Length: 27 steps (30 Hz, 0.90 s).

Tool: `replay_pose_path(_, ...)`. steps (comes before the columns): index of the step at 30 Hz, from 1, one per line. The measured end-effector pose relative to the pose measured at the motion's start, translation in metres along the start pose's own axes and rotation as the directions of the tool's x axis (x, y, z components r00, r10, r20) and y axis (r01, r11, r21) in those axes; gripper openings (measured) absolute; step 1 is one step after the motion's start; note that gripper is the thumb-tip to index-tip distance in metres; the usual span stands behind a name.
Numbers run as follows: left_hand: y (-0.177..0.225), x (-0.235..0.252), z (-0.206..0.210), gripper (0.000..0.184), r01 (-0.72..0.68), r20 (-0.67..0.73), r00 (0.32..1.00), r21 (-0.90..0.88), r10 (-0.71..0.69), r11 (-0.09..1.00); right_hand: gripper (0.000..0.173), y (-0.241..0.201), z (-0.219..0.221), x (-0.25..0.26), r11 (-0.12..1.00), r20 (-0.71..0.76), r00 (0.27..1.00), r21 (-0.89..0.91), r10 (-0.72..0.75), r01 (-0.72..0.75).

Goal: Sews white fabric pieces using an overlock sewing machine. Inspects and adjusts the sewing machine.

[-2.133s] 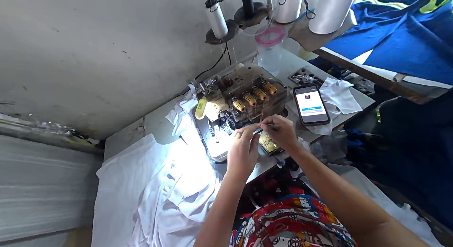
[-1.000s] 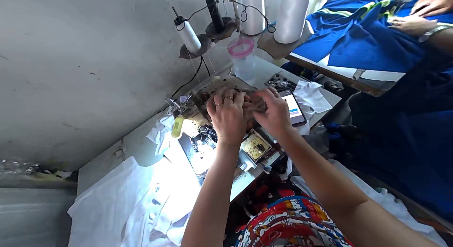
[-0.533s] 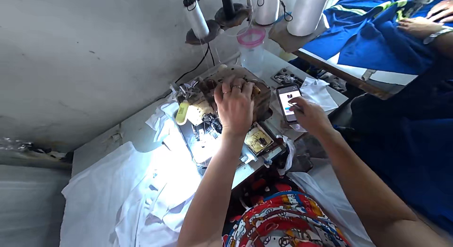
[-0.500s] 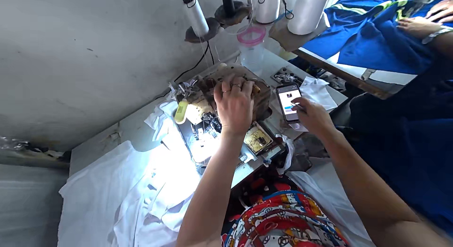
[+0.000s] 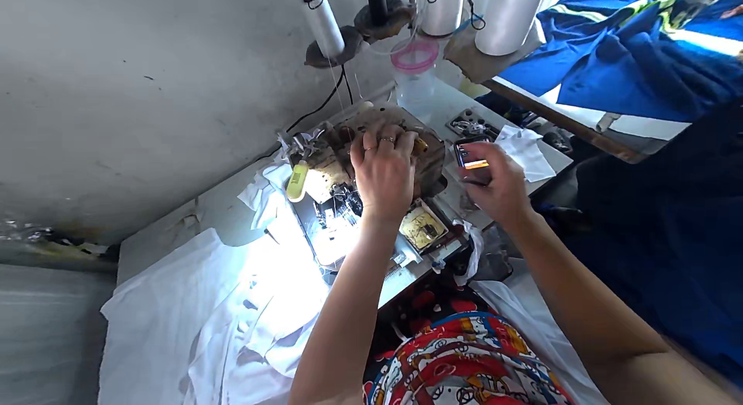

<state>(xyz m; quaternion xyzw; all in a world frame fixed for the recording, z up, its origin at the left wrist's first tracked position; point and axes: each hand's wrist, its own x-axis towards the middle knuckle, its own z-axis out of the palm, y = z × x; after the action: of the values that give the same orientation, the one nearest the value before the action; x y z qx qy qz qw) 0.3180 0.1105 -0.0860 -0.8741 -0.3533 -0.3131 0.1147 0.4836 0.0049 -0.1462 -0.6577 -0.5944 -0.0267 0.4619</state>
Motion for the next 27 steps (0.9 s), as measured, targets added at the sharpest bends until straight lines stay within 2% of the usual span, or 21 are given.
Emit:
replay_pose_path(3, 0.001, 0.001, 0.001, 0.029, 0.016, -0.017, 1.000, -0.001, -0.016, 1.000, 0.038, -0.025, 0.017, 0.019, 0.984, -0.101, 0.980, 0.025, -0.172, 0.175)
replay_pose_path(6, 0.002, 0.001, -0.001, 0.027, 0.028, -0.007, 1.000, -0.025, -0.028, 0.999, 0.026, -0.033, 0.031, 0.034, 0.985, -0.097, 0.981, 0.037, -0.166, 0.170)
replay_pose_path(12, 0.004, 0.002, -0.001, 0.029, 0.050, -0.015, 0.999, -0.044, -0.050, 0.998, 0.020, -0.039, 0.030, 0.047, 0.999, -0.083, 0.997, 0.048, 0.001, 0.003)
replay_pose_path(16, -0.001, 0.000, -0.004, 0.032, 0.016, 0.031, 0.999, -0.061, -0.014, 0.998, 0.029, -0.032, 0.039, 0.028, 0.973, -0.090, 0.993, 0.223, 0.079, -0.057)
replay_pose_path(19, -0.005, 0.004, -0.016, 0.042, 0.003, 0.206, 0.978, -0.112, 0.021, 0.994, 0.028, -0.032, 0.059, 0.008, 0.931, -0.009, 0.981, 0.318, 0.195, -0.182)
replay_pose_path(21, -0.008, 0.009, -0.029, 0.054, 0.012, 0.382, 0.923, -0.157, 0.049, 0.988, 0.024, -0.034, 0.073, 0.003, 0.926, 0.014, 0.972, 0.300, 0.234, -0.228)
replay_pose_path(23, -0.010, 0.015, -0.038, 0.060, 0.015, 0.481, 0.874, -0.177, 0.073, 0.984, 0.026, -0.038, 0.081, 0.006, 0.929, -0.004, 0.965, 0.273, 0.261, -0.250)
replay_pose_path(25, -0.014, 0.016, -0.045, 0.060, 0.023, 0.489, 0.867, -0.235, 0.098, 0.972, 0.024, -0.042, 0.081, 0.010, 0.917, 0.022, 0.954, 0.270, 0.298, -0.292)
replay_pose_path(27, -0.017, 0.009, -0.049, 0.056, 0.011, 0.391, 0.913, -0.307, 0.115, 0.952, 0.020, -0.043, 0.077, 0.011, 0.884, 0.084, 0.938, 0.316, 0.335, -0.344)
